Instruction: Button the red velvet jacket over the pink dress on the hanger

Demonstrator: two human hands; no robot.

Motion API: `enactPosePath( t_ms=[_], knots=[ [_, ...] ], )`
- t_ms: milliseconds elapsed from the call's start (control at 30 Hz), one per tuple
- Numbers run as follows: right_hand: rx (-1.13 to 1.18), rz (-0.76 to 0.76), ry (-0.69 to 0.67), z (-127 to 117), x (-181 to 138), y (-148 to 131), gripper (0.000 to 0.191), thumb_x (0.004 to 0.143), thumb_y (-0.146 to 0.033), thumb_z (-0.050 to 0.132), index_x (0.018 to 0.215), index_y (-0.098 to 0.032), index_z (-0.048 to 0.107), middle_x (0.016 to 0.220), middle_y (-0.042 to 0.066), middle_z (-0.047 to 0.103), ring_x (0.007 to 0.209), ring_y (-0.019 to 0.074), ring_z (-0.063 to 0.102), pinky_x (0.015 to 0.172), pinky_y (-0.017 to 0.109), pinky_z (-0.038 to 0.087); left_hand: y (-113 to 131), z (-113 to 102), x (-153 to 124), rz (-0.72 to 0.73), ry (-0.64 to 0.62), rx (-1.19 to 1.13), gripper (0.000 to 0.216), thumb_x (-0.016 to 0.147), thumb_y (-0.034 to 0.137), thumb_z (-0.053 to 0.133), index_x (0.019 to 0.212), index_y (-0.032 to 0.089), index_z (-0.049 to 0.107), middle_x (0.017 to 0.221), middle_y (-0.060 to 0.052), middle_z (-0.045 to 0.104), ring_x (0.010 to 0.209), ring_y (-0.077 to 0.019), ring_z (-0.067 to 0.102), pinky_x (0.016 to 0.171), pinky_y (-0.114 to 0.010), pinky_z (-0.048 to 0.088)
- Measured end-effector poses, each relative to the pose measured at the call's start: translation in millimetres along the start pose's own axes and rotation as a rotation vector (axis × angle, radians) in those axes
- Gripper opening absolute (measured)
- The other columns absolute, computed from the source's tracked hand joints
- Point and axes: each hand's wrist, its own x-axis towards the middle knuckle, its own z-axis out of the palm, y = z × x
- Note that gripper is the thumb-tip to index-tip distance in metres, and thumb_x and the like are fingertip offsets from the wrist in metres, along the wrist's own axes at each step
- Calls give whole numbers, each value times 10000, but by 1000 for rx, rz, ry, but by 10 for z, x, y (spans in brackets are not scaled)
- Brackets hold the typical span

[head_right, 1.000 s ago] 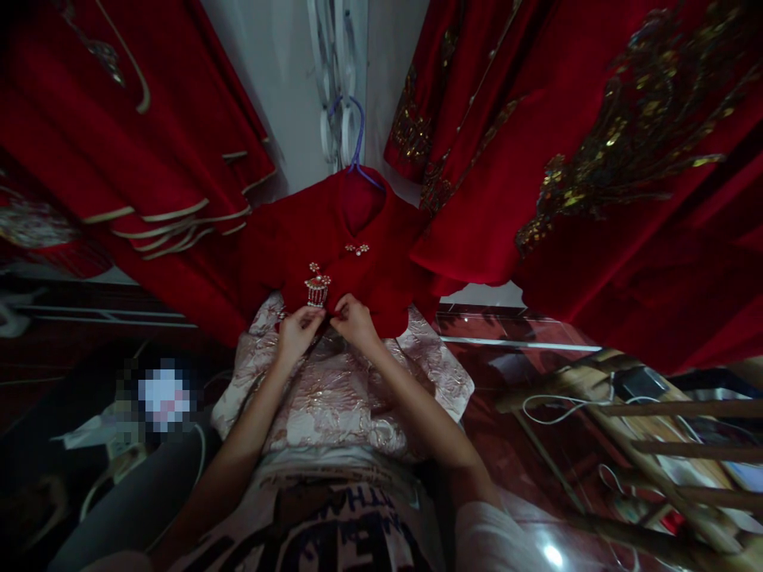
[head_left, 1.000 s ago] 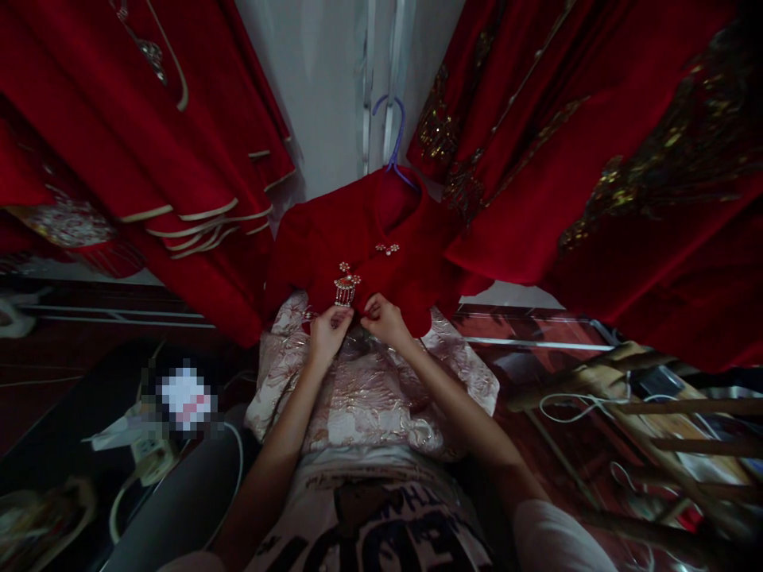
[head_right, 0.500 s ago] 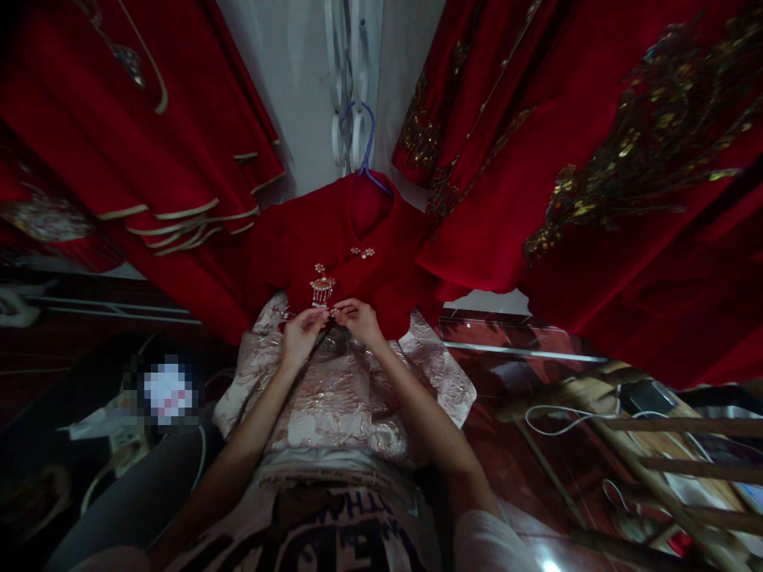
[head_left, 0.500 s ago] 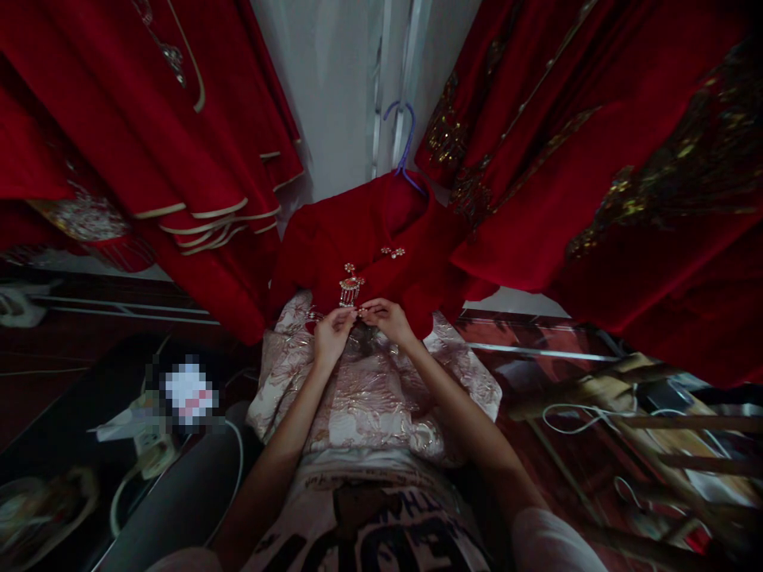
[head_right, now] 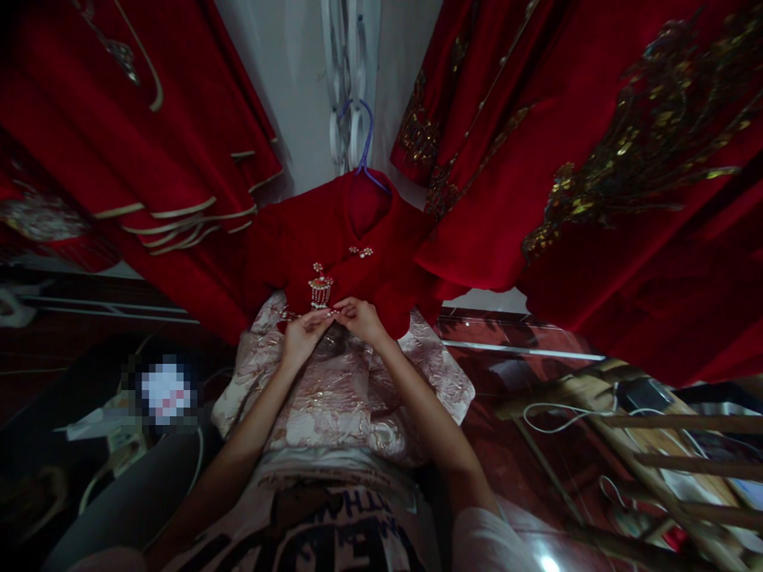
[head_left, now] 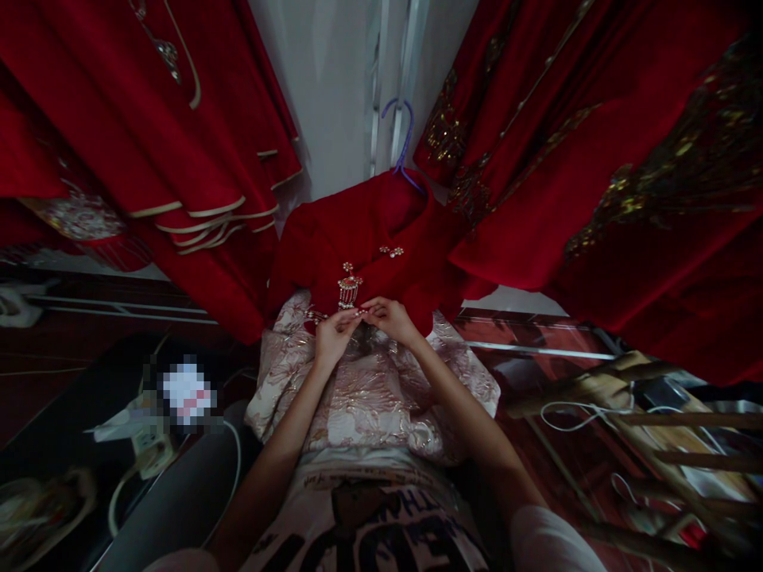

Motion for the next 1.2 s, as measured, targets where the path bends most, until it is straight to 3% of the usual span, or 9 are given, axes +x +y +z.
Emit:
enactPosePath(
  t_ms=[133, 333, 967, 1200],
  knots=[
    [-20, -17, -43, -72, 2, -41, 191, 791, -254, 687, 961, -180, 731, 835, 35, 729, 723, 111, 669, 699, 223, 535, -3, 8, 3, -15, 25, -1, 336, 767, 403, 713, 1000, 162, 725, 953, -86, 754, 839, -191, 717, 811, -336, 577],
    [97, -16, 0, -19, -8, -82, 216, 793, -263, 668, 975, -157, 714, 880, 45, 725, 783, 116, 683, 749, 225, 547, 7, 30, 1, -37, 17, -27, 344, 769, 417, 709, 986, 151, 725, 938, -86, 757, 833, -191, 719, 802, -330, 580],
    [-134, -141, 125, 82, -48, -127, 120, 812, -199, 670, 923, -173, 704, 859, 25, 665, 732, 104, 640, 723, 216, 532, -66, 2, 15, -40, 30, 16, 309, 785, 350, 685, 1017, 150, 731, 964, -92, 757, 837, -200, 722, 827, -355, 576],
    [-245, -165, 118, 141, -84, -133, 87, 861, -218, 616, 926, -178, 657, 870, 31, 627, 720, 100, 626, 718, 218, 520, 37, -71, 5, 107, 5, 186, 194, 838, 321, 636, 956, 205, 736, 959, -65, 713, 839, -170, 682, 752, -306, 577]
  ],
)
